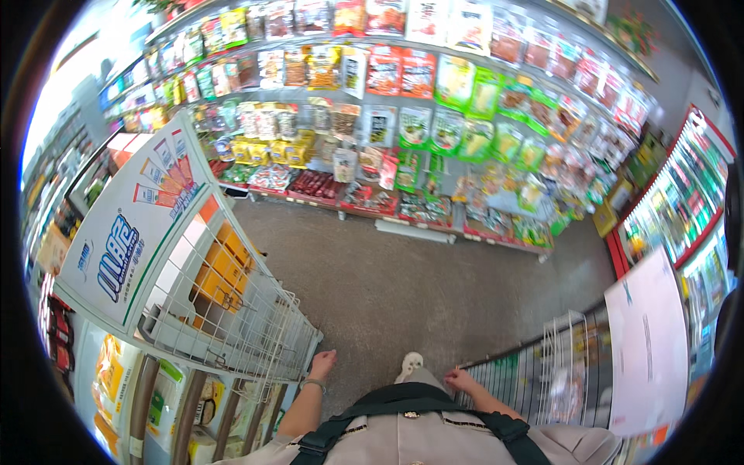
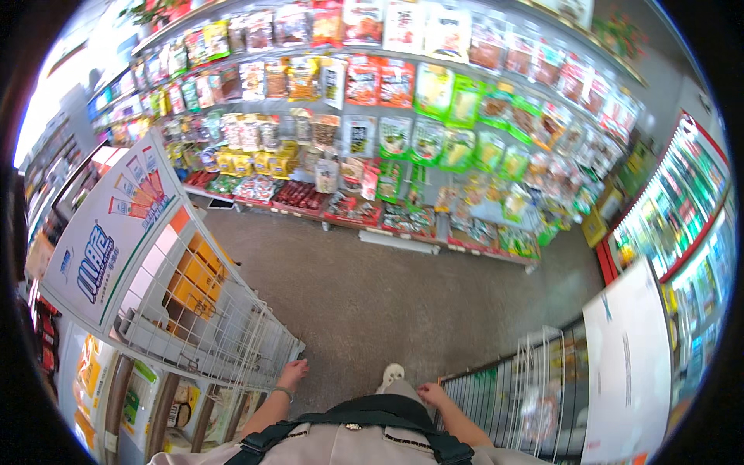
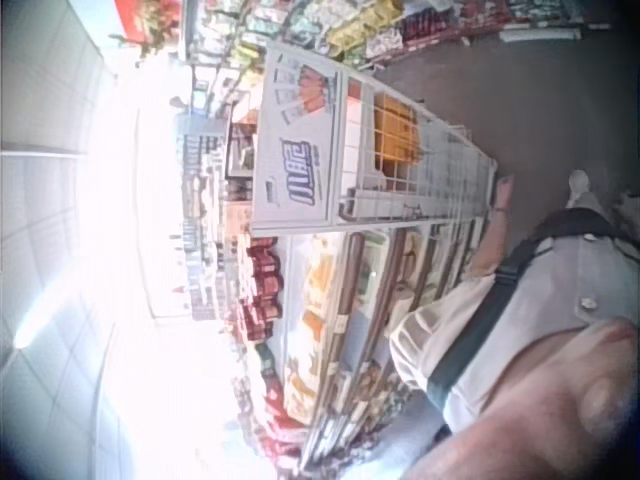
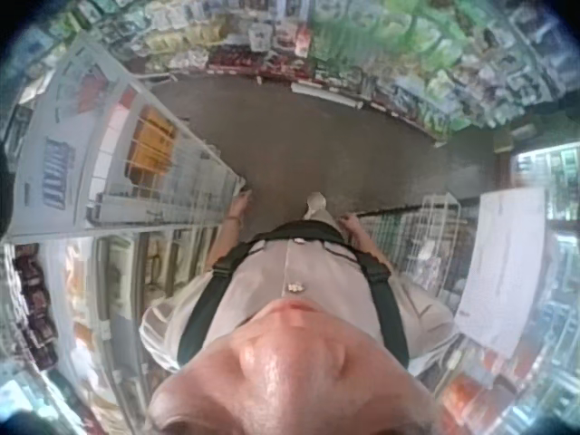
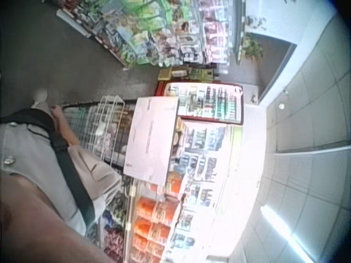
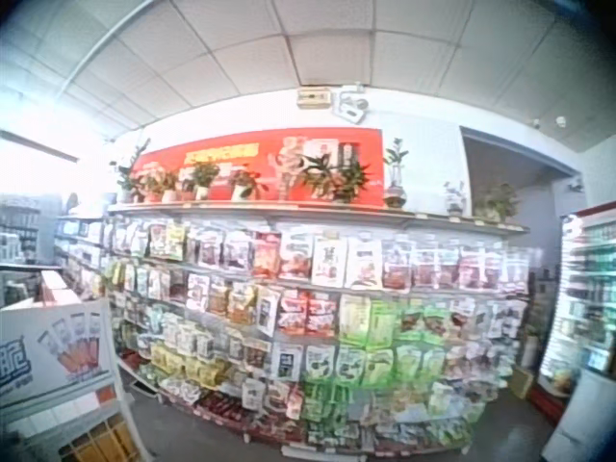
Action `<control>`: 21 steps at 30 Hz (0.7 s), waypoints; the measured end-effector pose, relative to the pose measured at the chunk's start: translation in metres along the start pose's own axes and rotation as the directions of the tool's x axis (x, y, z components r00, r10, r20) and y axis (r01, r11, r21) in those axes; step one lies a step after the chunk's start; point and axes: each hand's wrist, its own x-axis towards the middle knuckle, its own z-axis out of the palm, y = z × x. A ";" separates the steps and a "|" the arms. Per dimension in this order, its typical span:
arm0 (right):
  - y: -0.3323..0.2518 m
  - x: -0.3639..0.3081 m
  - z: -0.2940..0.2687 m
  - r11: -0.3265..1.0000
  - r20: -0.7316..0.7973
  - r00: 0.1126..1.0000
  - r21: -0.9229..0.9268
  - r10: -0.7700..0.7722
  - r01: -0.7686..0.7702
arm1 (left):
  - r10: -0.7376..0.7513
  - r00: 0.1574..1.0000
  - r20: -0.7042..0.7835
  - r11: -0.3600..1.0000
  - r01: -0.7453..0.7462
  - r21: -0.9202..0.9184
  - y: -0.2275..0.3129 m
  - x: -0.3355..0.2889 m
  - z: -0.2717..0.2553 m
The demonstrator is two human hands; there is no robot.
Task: The person handles a plastic container and lid at a sink, then walks through a convenience store aisle, picking up and placing back various packaged food items and personal care products on shelves.
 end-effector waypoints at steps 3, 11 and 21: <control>-0.011 0.038 -0.051 0.990 0.124 0.987 -0.106 0.102 -0.089 | 0.000 0.999 -0.035 1.000 0.001 0.014 0.041 0.019 0.035; -0.075 0.197 -0.163 0.982 0.107 0.984 0.109 0.144 -0.156 | -0.156 0.959 -0.238 0.932 0.223 0.286 0.052 0.092 0.013; -0.208 0.431 -0.232 0.923 0.259 0.947 -0.375 0.191 -0.084 | -0.088 0.865 -0.494 0.942 0.234 0.240 0.136 0.161 0.046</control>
